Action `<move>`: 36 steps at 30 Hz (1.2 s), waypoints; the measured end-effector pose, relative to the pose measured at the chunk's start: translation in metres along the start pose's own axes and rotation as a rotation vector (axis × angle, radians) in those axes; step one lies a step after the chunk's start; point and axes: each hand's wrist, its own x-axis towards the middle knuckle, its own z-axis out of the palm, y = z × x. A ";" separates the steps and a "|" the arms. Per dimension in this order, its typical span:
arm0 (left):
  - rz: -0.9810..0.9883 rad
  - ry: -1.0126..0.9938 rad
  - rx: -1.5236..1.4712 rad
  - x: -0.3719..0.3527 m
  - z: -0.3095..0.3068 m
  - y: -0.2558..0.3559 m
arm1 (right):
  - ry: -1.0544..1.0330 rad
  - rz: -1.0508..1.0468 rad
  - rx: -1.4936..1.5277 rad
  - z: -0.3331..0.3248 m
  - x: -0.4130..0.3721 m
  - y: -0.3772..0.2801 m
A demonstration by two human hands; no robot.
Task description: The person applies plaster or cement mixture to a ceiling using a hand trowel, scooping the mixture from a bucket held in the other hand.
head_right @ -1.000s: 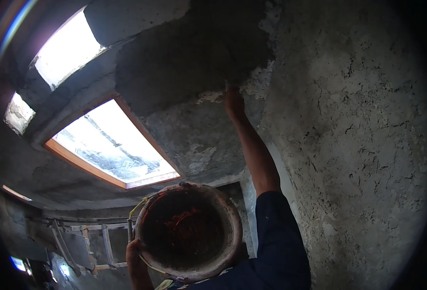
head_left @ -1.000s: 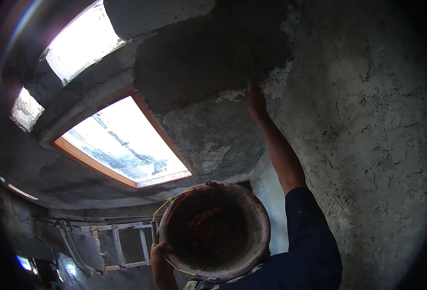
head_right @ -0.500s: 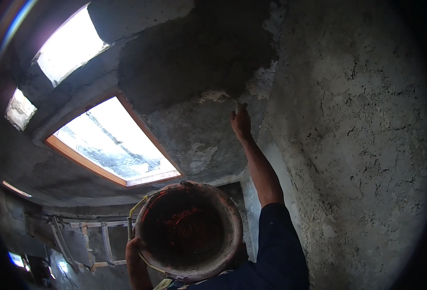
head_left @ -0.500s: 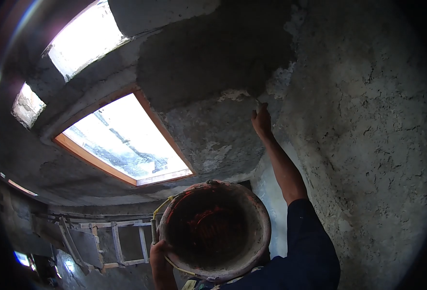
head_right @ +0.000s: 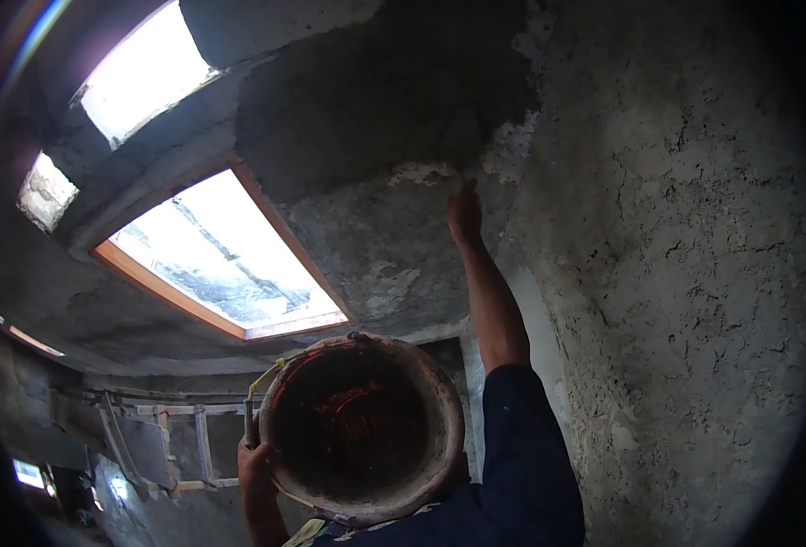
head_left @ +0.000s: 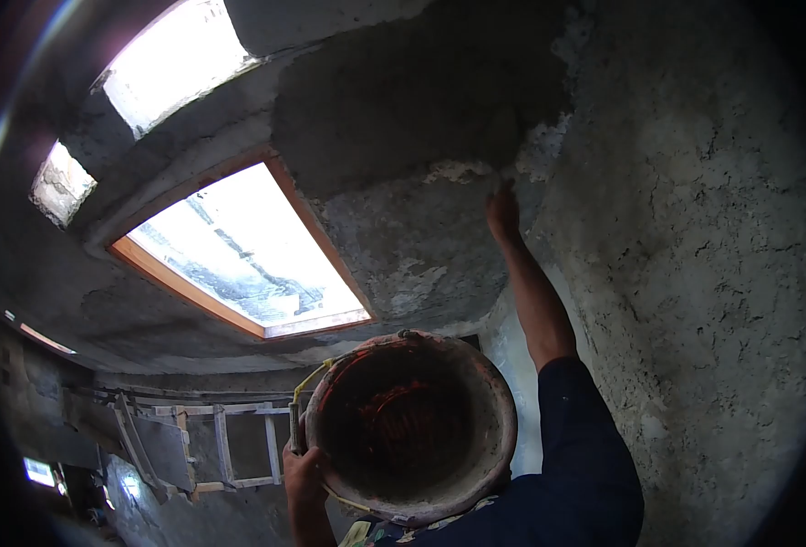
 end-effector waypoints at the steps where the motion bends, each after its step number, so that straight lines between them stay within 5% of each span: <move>1: 0.008 -0.021 0.052 0.000 -0.003 0.001 | 0.018 -0.045 0.016 0.001 -0.013 0.012; 6: 0.041 -0.089 0.061 -0.003 -0.001 0.004 | -0.069 -0.018 0.152 -0.040 -0.104 0.046; 12: 0.053 -0.156 0.143 -0.002 -0.006 0.005 | -0.358 0.078 0.258 -0.165 -0.193 0.058; 15: 0.097 -0.156 0.187 -0.005 0.003 0.009 | -0.476 0.229 0.264 -0.265 -0.216 0.002; 17: 0.112 -0.157 0.196 -0.004 -0.002 0.007 | -0.354 -0.006 0.192 -0.304 -0.228 -0.006; 21: 0.124 -0.173 0.207 -0.001 -0.011 0.000 | -0.340 -0.046 0.159 -0.369 -0.252 -0.061; 27: 0.175 -0.179 0.252 -0.018 -0.003 0.006 | -0.747 -0.178 0.107 -0.390 -0.282 -0.115; 36: 0.270 -0.139 0.305 -0.043 -0.001 0.005 | -0.655 -0.151 -0.006 -0.384 -0.307 -0.111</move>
